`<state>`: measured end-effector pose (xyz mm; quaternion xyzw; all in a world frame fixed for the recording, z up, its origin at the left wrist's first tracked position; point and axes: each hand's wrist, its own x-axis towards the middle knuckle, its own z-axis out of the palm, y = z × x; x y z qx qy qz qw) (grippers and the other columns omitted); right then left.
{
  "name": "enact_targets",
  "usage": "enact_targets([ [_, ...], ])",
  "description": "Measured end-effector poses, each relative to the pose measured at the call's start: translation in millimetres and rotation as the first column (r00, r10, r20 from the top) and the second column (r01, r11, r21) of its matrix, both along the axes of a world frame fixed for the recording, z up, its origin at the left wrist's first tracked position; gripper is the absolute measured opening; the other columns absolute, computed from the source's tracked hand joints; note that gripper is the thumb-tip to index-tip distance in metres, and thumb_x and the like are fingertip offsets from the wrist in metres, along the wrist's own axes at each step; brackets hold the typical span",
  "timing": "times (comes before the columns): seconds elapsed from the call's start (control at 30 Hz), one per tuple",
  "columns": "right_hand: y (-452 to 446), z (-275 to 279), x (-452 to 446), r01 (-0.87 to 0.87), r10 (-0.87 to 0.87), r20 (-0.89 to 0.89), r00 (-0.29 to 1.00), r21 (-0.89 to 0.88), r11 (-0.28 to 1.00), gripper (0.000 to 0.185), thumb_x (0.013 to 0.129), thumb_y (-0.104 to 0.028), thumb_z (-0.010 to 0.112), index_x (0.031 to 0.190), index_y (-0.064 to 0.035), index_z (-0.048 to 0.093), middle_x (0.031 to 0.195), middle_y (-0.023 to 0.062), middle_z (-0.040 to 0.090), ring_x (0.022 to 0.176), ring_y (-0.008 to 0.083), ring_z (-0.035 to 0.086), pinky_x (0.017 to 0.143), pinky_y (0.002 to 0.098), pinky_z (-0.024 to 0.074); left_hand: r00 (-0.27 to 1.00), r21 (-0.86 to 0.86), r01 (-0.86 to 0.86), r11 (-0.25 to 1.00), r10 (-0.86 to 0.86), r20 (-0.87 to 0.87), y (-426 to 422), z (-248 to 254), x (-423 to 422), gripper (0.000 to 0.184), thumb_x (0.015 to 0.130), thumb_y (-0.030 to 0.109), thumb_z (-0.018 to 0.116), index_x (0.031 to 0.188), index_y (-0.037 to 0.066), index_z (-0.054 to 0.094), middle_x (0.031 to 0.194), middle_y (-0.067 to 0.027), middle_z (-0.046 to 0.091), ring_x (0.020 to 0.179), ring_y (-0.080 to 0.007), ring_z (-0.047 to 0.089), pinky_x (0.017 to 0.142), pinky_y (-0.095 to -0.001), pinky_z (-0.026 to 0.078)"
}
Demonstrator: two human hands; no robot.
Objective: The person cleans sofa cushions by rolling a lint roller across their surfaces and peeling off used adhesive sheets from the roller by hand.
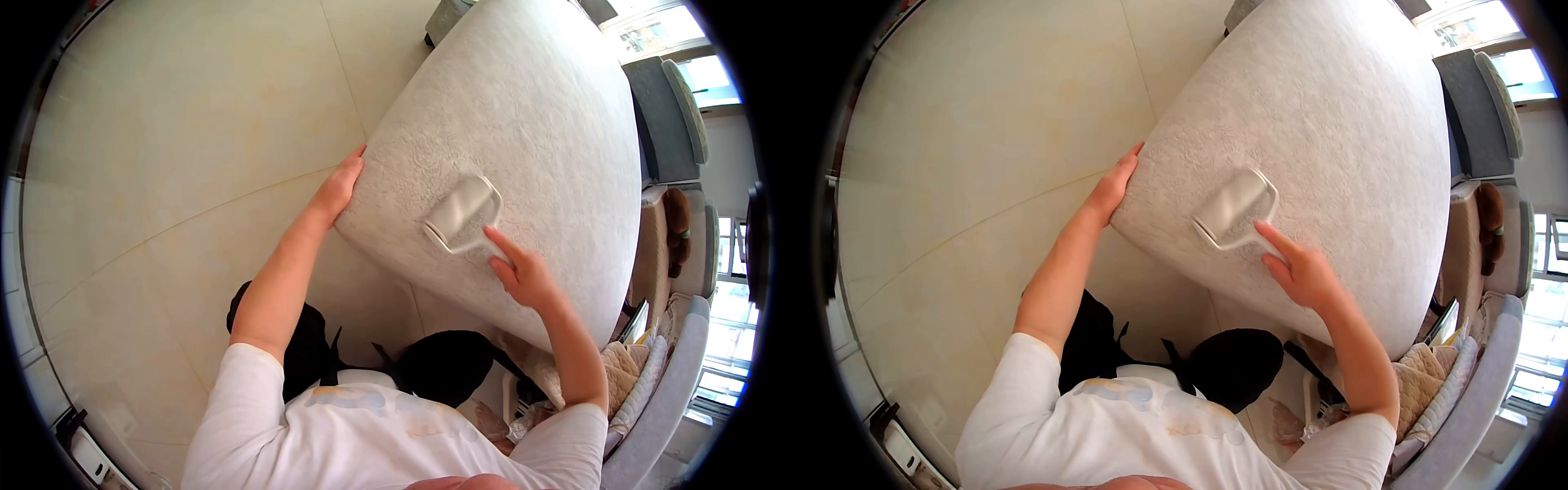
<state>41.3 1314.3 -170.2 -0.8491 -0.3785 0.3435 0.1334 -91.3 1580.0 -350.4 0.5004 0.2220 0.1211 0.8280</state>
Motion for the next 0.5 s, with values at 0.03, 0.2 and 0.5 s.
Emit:
enact_targets([
  [0.03, -17, 0, -1, 0.001, -0.001, -0.002, 1.0, -0.007, 1.0, 0.047, 0.087, -0.015, 0.056, 0.133, -0.0204, 0.046, 0.07, 0.017, 0.059, 0.055, 0.0227, 0.05, 0.063, 0.033, 0.0458, 1.0, -0.015, -0.001, 1.0, 0.001, -0.014, 0, 3, 0, 0.054, 0.097, 0.034, 0.03, 0.142, 0.006, 0.024, 0.142, -0.0081, 0.035, 0.129, -0.0192, 0.033, 0.106, -0.0309, 0.025],
  [0.2, -97, 20, -11, 0.05, -0.05, 0.072, 0.996, 0.006, 0.999, 0.045, 0.083, -0.01, 0.057, 0.128, -0.0094, 0.05, 0.102, 0.0168, 0.064, 0.083, 0.0254, 0.065, 0.076, 0.0295, 0.0488, 0.996, -0.148, -0.035, 0.988, 0.023, -0.082, 1, 25, -2, 0.055, 0.096, 0.038, 0.034, 0.139, 0.005, 0.031, 0.138, -0.0103, 0.04, 0.124, -0.0202, 0.039, 0.103, -0.0314, 0.031],
  [0.5, -84, 23, -26, -0.22, 0.217, 0.171, 0.961, 0.0, 0.975, 0.044, 0.08, -0.012, 0.062, 0.123, -0.0154, 0.055, 0.072, 0.0134, 0.057, 0.063, 0.0305, 0.058, 0.057, 0.0376, 0.0463, 0.983, -0.382, -0.116, 0.917, 0.05, -0.178, 1, 11, 0, 0.051, 0.095, 0.04, 0.036, 0.123, 0.0, 0.05, 0.122, -0.0135, 0.054, 0.109, -0.0219, 0.052, 0.092, -0.0335, 0.041],
])
